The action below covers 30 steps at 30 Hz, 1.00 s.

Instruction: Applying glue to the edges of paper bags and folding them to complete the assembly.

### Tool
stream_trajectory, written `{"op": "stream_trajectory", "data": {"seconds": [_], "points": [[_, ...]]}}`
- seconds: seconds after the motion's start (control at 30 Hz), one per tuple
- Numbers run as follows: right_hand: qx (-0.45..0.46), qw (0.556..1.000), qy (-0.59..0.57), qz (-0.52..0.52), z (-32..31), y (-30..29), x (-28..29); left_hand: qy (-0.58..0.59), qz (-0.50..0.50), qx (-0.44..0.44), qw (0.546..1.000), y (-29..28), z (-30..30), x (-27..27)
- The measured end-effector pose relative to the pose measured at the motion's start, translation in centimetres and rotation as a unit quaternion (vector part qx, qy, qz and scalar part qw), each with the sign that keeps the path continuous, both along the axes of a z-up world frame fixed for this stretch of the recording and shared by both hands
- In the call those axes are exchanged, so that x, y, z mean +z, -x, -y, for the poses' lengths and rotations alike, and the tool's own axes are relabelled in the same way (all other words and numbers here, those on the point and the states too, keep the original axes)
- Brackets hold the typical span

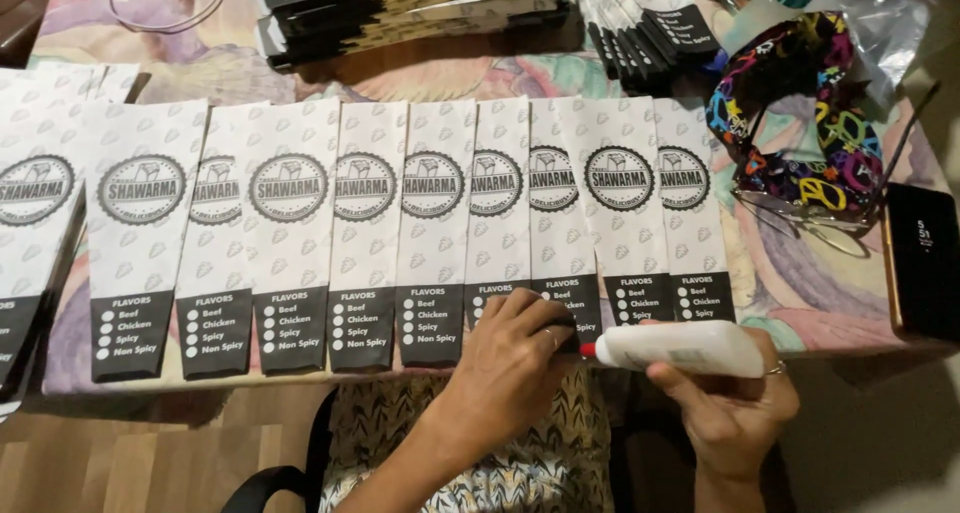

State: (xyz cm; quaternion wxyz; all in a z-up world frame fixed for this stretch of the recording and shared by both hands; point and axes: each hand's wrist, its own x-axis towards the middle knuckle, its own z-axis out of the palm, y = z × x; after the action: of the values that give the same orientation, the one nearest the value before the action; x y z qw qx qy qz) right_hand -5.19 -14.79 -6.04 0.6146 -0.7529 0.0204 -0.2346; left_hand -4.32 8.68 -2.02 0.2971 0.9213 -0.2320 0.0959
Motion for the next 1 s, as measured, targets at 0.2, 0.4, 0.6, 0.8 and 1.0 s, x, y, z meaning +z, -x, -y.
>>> {"op": "stream_trajectory", "data": {"seconds": [0.2,0.4,0.6,0.8,1.0], "points": [[0.050,0.998,0.018,-0.013,-2.6,0.4,1.1,0.005,-0.016,-0.005,1.000,0.2,-0.2,-0.5],[0.014,1.000,0.024,-0.004,0.2,0.3,-1.3,0.026,-0.007,-0.003,1.000,0.2,-0.4,-0.3],[-0.071,0.991,-0.104,0.036,1.8,-0.3,-1.7,0.037,0.000,0.020,0.999,0.1,0.2,-1.0],[-0.040,0.988,-0.117,0.088,1.9,-0.2,-2.2,0.047,0.018,0.018,0.999,0.2,-0.2,-0.4],[-0.050,0.988,-0.121,0.087,1.8,-0.5,-2.2,0.032,0.025,0.017,0.999,0.3,0.0,-1.0]]}}
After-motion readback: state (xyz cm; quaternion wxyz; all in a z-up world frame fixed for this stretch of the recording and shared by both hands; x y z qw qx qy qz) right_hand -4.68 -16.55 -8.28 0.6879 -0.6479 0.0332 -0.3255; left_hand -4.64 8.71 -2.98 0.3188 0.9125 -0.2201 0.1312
